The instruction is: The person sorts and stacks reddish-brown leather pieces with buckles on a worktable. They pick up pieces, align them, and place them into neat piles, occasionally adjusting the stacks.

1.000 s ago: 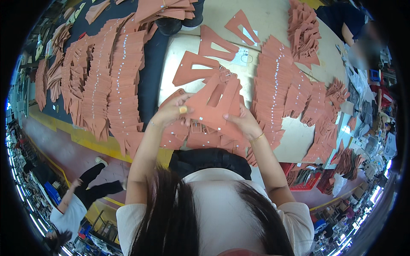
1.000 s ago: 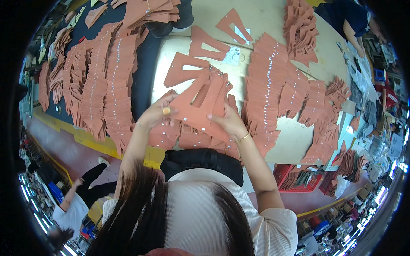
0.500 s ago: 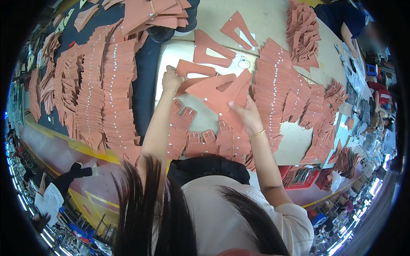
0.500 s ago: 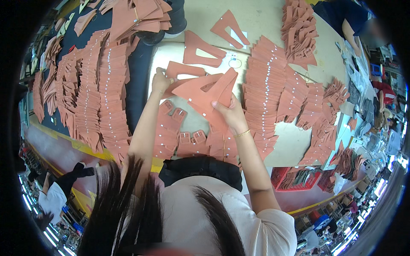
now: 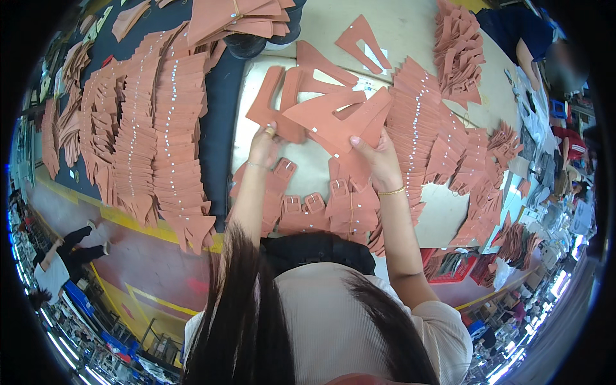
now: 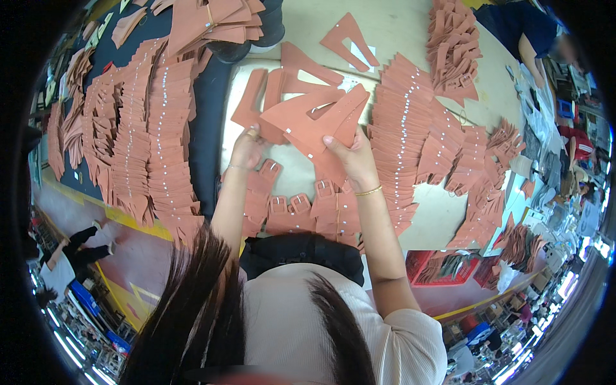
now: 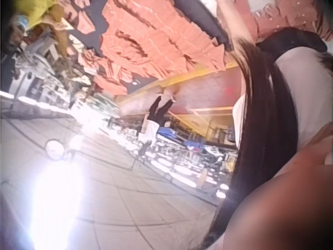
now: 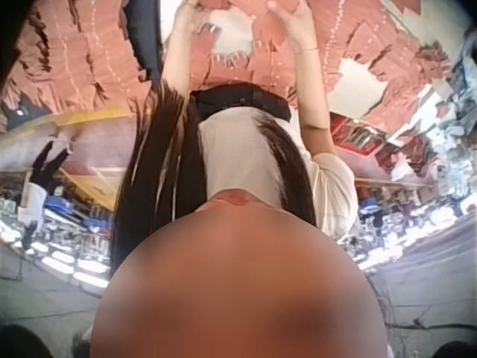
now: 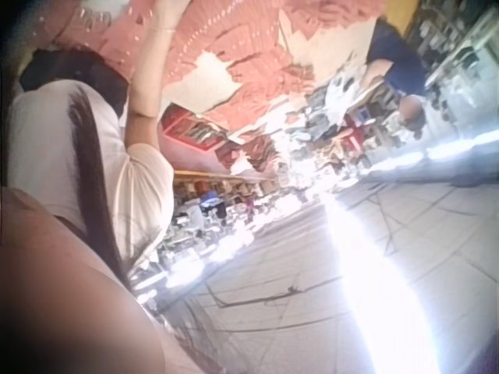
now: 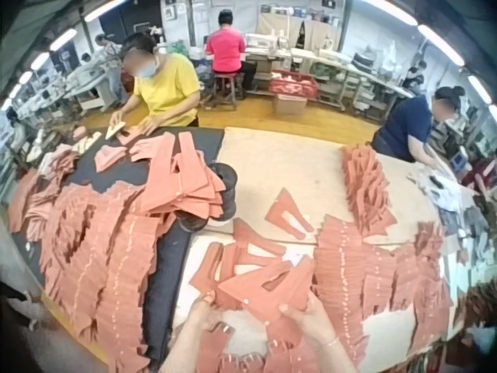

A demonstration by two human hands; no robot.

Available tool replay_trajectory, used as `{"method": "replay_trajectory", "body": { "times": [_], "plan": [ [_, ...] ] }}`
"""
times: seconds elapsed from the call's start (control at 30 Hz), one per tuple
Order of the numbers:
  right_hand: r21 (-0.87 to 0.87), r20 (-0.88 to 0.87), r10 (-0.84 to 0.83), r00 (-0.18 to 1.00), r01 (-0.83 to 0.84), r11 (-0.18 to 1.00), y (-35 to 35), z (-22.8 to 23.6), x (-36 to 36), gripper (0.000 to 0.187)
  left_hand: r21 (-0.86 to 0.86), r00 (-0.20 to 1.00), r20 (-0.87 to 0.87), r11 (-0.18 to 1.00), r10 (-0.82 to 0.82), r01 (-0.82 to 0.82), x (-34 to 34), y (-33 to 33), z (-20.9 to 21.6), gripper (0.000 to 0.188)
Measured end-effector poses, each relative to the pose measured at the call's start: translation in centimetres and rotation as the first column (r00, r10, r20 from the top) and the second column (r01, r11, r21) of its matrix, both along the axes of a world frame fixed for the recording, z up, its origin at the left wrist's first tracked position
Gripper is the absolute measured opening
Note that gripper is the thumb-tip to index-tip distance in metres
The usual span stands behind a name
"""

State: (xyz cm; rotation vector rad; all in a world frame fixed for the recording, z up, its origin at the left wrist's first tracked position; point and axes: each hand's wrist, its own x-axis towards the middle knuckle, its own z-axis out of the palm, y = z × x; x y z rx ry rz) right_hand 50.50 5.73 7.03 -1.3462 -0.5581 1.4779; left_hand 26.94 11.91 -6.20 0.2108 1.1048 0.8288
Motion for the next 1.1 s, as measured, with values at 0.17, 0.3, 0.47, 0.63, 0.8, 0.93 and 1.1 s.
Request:
{"method": "replay_trajectory", "body": {
  "times": [0.17, 0.3, 0.47, 0.63, 0.8, 0.93, 1.1],
  "plan": [
    [0.007, 0.064, -0.022, 0.998, 0.021, 1.0, -0.4, 0.1, 0.7, 0.045, -0.249, 0.958, -0.076, 0.936, -0.275, 0.249, -1.0, -1.4, 0.2, 0.033],
    [-0.016, 0.132, 0.004, 0.991, -0.001, 1.0, -0.3, -0.1, 1.2, 0.045, -0.099, 0.75, -0.578, 0.939, -0.323, 0.328, -2.1, -1.1, 0.5, 0.034],
    [-0.038, 0.155, 0.073, 0.985, -0.068, 0.997, 0.9, -0.6, 0.6, 0.044, 0.145, 0.166, -0.984, 0.849, 0.068, 0.507, -2.9, 0.4, -0.2, 0.038],
    [0.001, 0.289, 0.183, 0.94, -0.191, 0.982, 2.9, -1.7, -0.3, 0.047, 0.169, 0.141, -0.984, 0.842, 0.112, 0.513, -2.1, 0.4, 0.2, 0.034],
    [-0.042, 0.282, 0.225, 0.933, -0.222, 0.974, 3.2, -1.8, -0.5, 0.047, 0.206, 0.332, -0.941, 0.892, 0.067, 0.402, -1.0, 0.6, 0.9, 0.029],
    [-0.052, 0.144, 0.169, 0.975, -0.164, 0.985, 2.7, -0.8, -0.4, 0.047, 0.042, 0.616, -0.761, 0.931, -0.205, 0.362, -0.5, 1.2, 0.9, 0.024],
    [-0.039, 0.024, 0.13, 0.991, -0.129, 0.991, 2.0, 0.9, 0.2, 0.048, 0.188, 0.969, -0.239, 0.982, 0.059, -0.013, -0.4, 1.2, 1.8, 0.026]
  ]
}}
